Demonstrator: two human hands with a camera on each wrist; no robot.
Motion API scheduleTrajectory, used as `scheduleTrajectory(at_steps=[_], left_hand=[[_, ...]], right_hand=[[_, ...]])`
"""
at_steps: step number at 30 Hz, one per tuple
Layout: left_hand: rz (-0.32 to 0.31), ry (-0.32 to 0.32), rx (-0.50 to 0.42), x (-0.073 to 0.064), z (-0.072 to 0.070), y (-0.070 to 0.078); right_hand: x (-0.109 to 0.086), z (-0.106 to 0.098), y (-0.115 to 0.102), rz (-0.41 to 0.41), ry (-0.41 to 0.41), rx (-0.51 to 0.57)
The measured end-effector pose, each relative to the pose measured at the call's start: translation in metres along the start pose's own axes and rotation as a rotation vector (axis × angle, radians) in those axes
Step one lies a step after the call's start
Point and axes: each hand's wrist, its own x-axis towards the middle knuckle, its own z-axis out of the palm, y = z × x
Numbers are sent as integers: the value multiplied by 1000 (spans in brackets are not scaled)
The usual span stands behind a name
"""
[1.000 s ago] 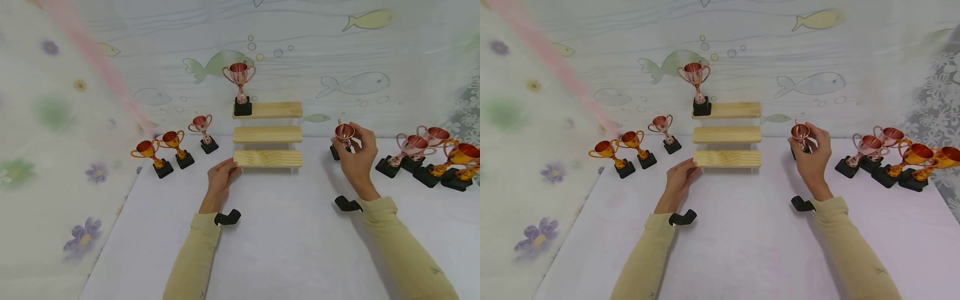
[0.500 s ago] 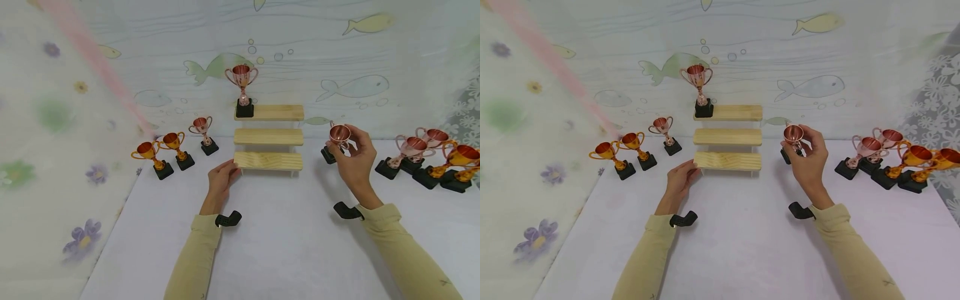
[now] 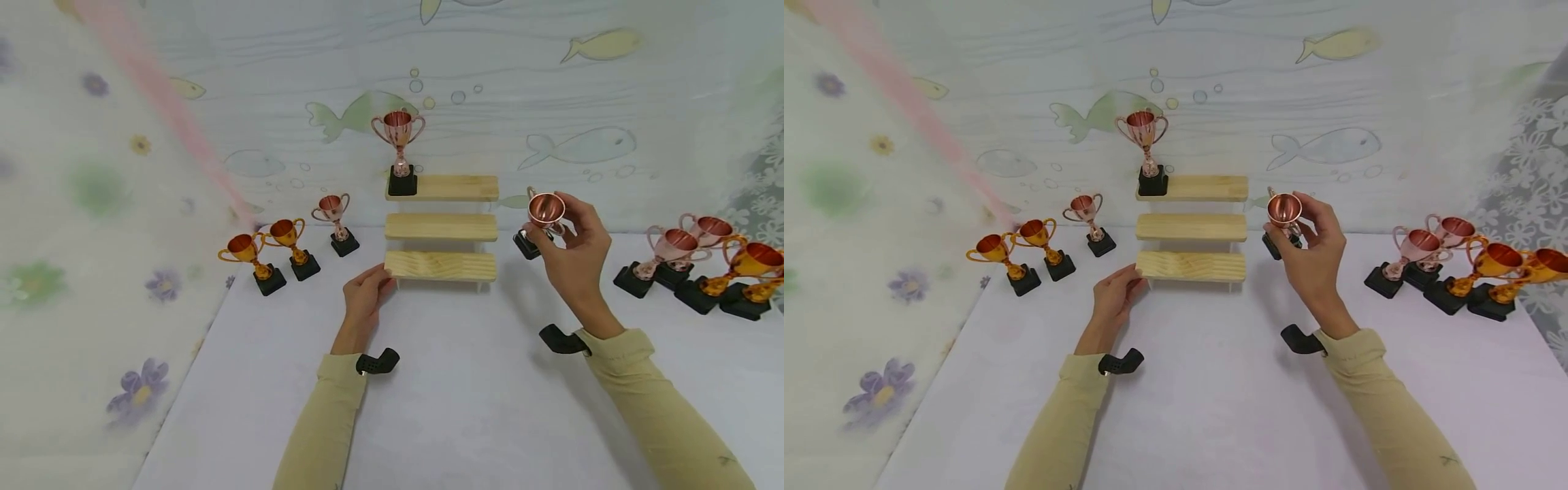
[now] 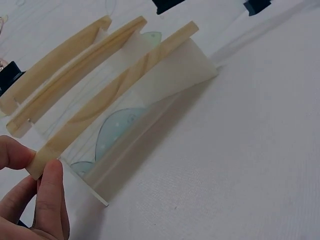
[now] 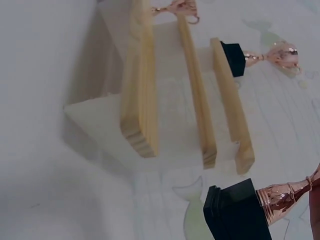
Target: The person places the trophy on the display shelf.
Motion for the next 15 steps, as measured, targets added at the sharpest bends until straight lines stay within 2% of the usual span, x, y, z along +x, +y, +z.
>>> scheduleTrajectory(at_steps=[8,15], left_hand=[[-19,12,26,-1,0,0],[-1,20,15,-1,1,-1]], right_hand=[[18,17,8,-11,-27,53],[39,39,3,-64,-130,94]])
